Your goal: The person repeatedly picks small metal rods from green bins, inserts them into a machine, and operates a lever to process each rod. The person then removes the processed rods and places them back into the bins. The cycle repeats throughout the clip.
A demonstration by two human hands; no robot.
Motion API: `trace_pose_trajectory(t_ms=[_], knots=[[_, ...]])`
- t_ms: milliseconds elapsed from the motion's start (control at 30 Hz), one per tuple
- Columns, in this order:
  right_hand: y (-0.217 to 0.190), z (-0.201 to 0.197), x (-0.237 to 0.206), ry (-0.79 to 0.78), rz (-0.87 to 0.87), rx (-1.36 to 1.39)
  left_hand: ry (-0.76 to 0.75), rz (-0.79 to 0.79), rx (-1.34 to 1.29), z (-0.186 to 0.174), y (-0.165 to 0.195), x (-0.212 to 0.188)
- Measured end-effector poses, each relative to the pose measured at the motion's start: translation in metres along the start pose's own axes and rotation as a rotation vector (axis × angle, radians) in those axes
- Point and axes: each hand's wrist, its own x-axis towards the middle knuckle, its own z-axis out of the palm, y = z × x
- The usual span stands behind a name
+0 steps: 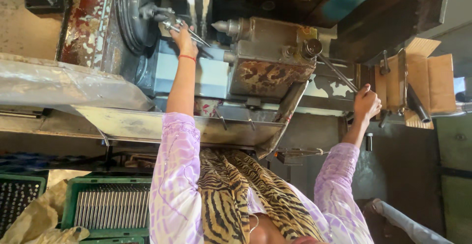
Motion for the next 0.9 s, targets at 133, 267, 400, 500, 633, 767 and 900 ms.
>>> trace_pose_trajectory(t_ms=[133,267,400,500,633,767,900], knots=[[0.000,0.005,0.001,0.060,0.037,0.002,0.022,-0.011,-0.048,-0.001,-0.001,0.002],[0.004,0.004,-0.002,-0.005,0.040,0.025,-0.036,0.012,-0.182,0.002,0.001,0.000],[0.009,-0.001,-0.014,-0.068,-0.006,0.018,-0.079,0.005,-0.281,0.008,0.006,-0.004],[0.008,-0.009,-0.023,-0.061,-0.072,0.008,-0.091,0.009,-0.275,0.009,0.009,-0.008],[0.009,-0.021,-0.022,-0.021,-0.229,0.234,-0.113,0.023,-0.288,0.008,0.009,-0.012],[0.029,-0.017,-0.050,0.059,0.023,1.115,0.053,0.046,-0.247,0.021,0.011,-0.012],[0.052,0.010,-0.164,0.178,0.715,1.047,0.080,0.195,-0.272,0.042,0.023,-0.029]])
